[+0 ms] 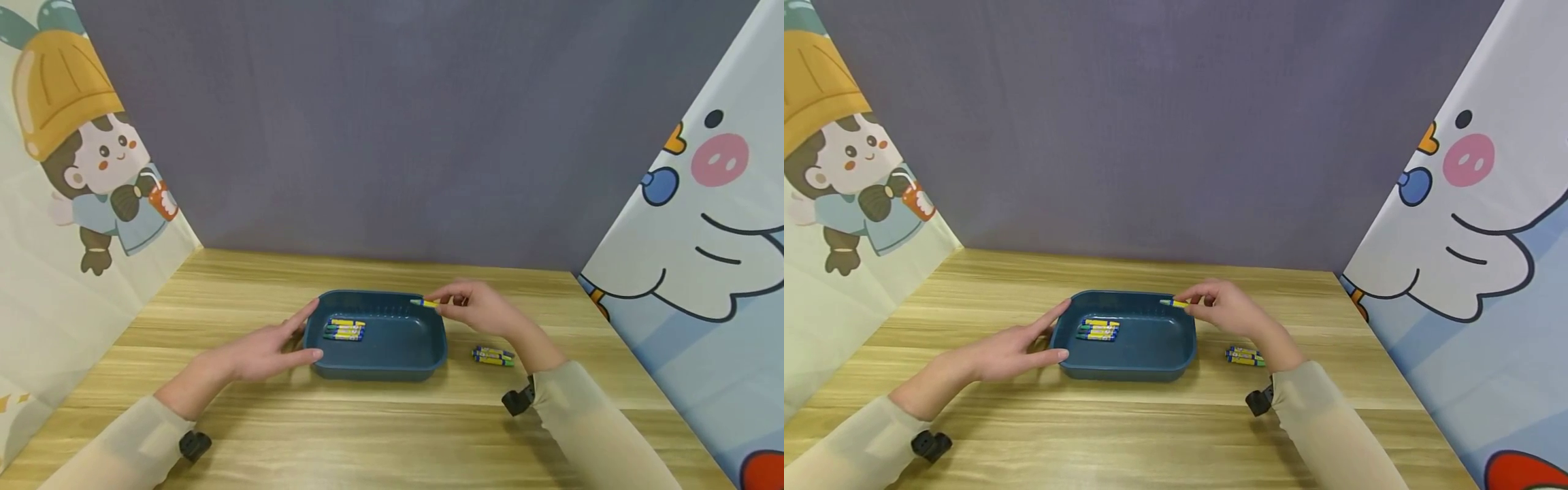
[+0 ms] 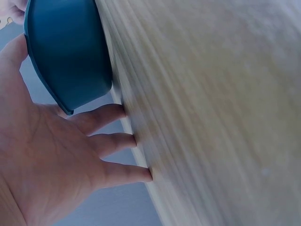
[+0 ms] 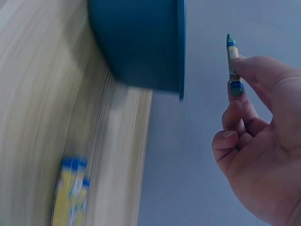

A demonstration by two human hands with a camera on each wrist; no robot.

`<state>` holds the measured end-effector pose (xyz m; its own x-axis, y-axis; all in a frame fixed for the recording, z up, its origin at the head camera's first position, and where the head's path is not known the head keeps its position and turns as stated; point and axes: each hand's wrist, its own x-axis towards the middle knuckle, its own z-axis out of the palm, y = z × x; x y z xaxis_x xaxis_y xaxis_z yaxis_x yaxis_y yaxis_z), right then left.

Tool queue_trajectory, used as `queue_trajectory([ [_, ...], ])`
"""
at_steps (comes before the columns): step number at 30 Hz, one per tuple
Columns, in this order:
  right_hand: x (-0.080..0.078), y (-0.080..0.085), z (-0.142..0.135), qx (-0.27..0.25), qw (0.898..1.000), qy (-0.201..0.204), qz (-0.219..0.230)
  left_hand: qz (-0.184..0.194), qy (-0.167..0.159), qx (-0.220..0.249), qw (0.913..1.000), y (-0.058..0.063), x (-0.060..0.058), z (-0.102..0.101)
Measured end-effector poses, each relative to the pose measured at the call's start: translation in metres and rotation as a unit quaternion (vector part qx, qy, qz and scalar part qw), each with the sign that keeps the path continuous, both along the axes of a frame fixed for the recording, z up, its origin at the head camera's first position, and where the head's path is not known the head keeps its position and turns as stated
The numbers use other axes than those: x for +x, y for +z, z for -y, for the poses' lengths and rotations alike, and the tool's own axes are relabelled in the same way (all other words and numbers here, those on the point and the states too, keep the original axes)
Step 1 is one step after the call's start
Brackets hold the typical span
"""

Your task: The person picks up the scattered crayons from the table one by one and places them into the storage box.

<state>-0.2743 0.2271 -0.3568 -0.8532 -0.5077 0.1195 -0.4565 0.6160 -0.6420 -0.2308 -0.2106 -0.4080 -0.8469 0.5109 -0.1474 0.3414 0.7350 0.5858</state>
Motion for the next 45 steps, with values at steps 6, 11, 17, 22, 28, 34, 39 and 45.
queue_trajectory([
  [6,0.001,-0.003,0.032,-0.010,0.999,0.035,0.017,0.005,0.002,-0.003,1.0000,-0.003,-0.001,0.000],
  [11,0.001,-0.009,0.058,-0.008,0.998,0.050,0.031,0.000,0.000,-0.004,1.0000,-0.004,-0.001,0.000],
  [17,-0.001,-0.014,0.090,-0.003,0.997,0.066,0.038,-0.008,-0.005,0.000,1.0000,-0.003,-0.001,0.000],
  [22,-0.004,-0.023,0.112,-0.003,0.997,0.070,0.037,-0.006,-0.008,0.006,0.9999,-0.003,-0.002,0.000],
  [28,-0.007,-0.038,0.132,0.016,0.998,0.057,0.039,0.003,-0.009,0.009,0.9999,-0.004,-0.001,0.000],
  [34,-0.010,-0.049,0.147,0.049,0.997,0.051,0.042,0.001,-0.008,0.008,0.9999,-0.003,0.000,0.000],
  [39,-0.012,-0.056,0.153,0.050,0.997,0.040,0.040,-0.004,-0.007,0.010,0.9999,-0.002,0.001,0.001],
  [45,-0.013,-0.058,0.154,0.057,0.997,0.051,0.028,-0.009,-0.009,0.009,0.9999,-0.001,-0.001,0.001],
])
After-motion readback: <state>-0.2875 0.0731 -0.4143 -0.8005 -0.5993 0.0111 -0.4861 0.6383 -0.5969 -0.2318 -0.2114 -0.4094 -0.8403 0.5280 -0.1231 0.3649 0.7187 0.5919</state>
